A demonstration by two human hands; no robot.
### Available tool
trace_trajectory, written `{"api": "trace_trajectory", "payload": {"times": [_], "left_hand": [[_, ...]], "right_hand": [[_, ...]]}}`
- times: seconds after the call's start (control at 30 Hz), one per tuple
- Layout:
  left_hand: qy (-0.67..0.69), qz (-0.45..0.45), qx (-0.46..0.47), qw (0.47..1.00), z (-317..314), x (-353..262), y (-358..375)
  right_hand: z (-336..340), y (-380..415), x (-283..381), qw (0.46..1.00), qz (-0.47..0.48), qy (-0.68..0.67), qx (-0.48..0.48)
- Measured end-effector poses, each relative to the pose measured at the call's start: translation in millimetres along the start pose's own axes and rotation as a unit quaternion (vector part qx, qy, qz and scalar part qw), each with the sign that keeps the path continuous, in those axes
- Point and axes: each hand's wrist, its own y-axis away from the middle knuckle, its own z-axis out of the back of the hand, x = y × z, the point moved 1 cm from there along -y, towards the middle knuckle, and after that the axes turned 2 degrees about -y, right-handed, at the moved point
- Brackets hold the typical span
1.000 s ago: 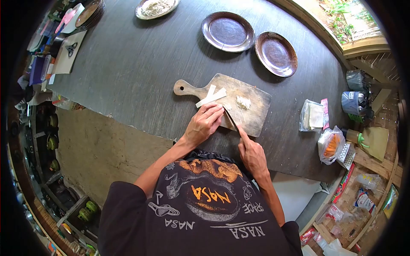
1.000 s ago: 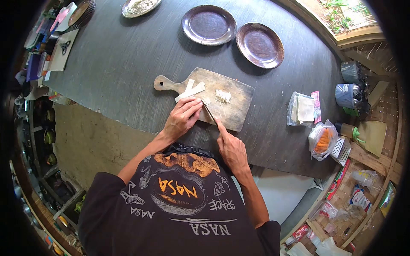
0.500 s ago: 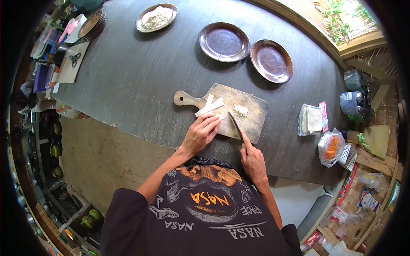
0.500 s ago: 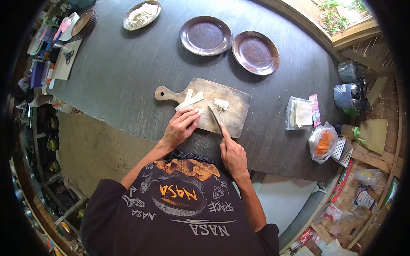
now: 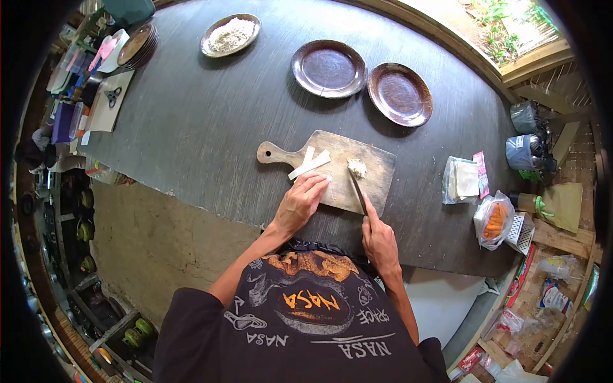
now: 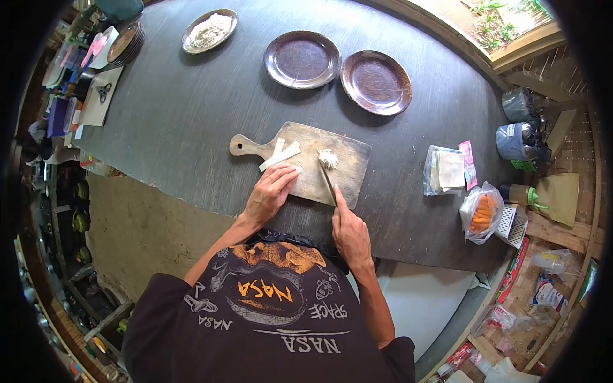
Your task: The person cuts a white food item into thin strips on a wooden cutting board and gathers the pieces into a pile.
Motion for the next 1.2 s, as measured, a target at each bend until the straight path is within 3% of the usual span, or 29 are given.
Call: {"api": "trace_trajectory", "payload": {"times": [0.37,0.57,0.87,0.93,1.2], "left_hand": [[-0.023,-0.008,-0.009,1.000,0,-4,1],[-0.017,-0.009,-0.010,1.000,0,0,1],[-0.021,-0.031,0.008,0.999,6,2,-3],[-0.014,-0.016,0.016,1.000,6,1,-4],[0.000,-0.030,0.028,0.999,-5,3,-19]], "right_hand": [[-4,-7,14,0.998,0.044,-0.011,0.053],[1,4,-2,1.000,0.021,-0.010,0.001],[-5,-5,10,0.998,0.036,-0.004,0.046],[0,-1,6,0.999,-0.018,-0.029,0.017],[-4,-2,7,0.999,0.034,-0.039,-0.008]]}}
